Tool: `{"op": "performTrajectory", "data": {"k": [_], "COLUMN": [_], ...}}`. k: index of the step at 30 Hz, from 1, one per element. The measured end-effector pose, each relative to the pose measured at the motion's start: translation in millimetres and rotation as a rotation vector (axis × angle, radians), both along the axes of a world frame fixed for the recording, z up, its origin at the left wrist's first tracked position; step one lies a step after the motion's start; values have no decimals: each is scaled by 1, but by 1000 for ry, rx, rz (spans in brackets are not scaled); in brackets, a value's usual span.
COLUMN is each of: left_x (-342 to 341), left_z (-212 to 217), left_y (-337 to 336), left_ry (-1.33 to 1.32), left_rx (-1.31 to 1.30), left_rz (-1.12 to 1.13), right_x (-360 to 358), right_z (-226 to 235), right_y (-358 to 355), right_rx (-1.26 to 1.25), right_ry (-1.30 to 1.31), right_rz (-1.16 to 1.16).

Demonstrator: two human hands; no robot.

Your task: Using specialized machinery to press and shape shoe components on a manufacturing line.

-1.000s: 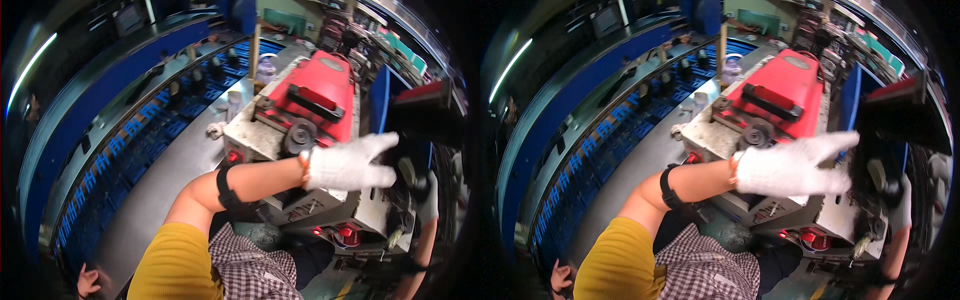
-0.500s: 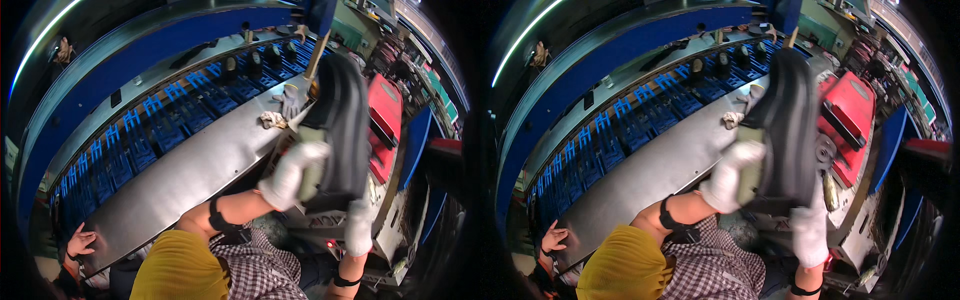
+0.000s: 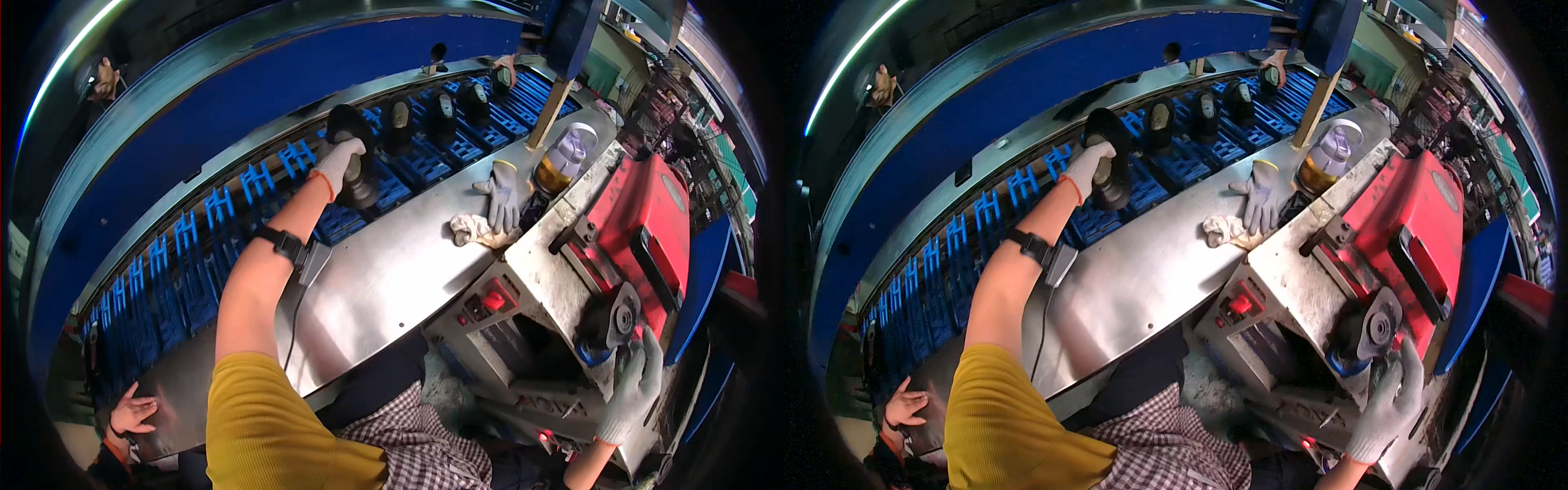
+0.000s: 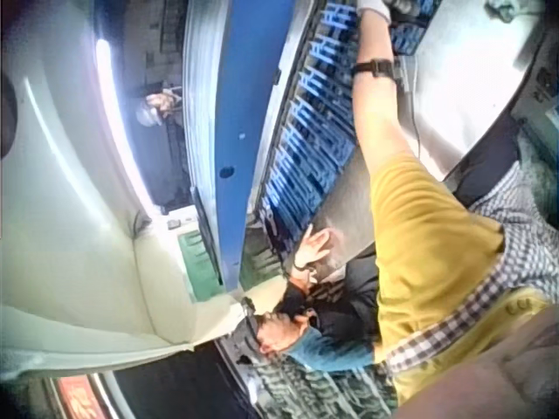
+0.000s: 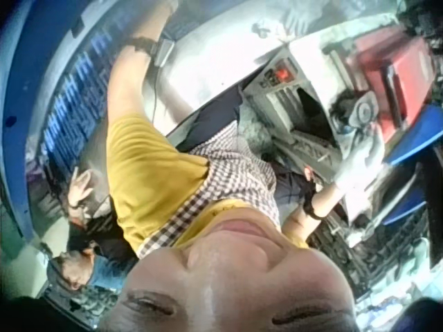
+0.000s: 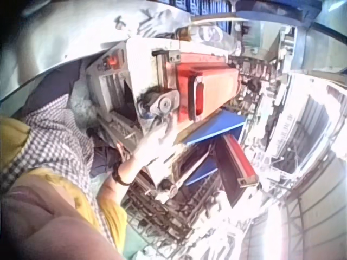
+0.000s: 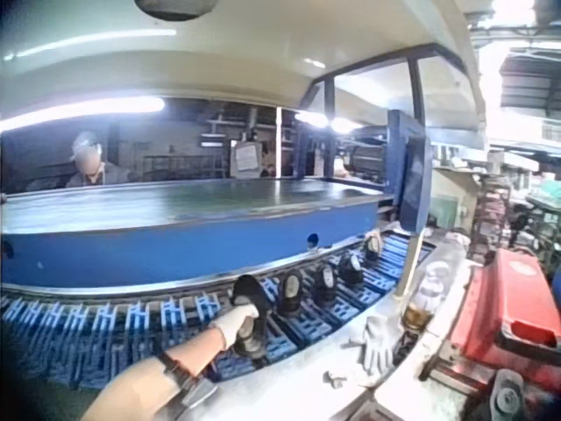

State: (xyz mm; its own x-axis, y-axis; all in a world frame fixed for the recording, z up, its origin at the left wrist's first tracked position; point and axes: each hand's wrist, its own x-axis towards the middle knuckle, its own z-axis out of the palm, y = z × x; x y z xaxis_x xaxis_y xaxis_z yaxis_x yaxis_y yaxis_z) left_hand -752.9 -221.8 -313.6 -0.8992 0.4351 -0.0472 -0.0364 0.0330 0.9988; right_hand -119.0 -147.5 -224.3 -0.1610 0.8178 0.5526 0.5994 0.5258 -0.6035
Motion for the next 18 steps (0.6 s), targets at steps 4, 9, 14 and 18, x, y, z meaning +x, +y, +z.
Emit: {"op": "performTrajectory", "data": {"k": [4,9,14,18], "left_x": [-57,-79,-54,11], "left_z": [-8,-43,-66,-78], "left_y": [42,64,69,38], "left_ry": [297,233,434,584], "left_rx": [-217,-715,-674,-647], "left_rz": [236,144,217,79], "right_x": [-3,-6,-2,-6], "right_z": [5,5,8,12], "right_y": [-6,-10,-8,-5], "right_rx": [-63,-89,-88,-111], "right_ry": [17,47,-45,-45], "right_rz": [-29,-68,-17,36]}}
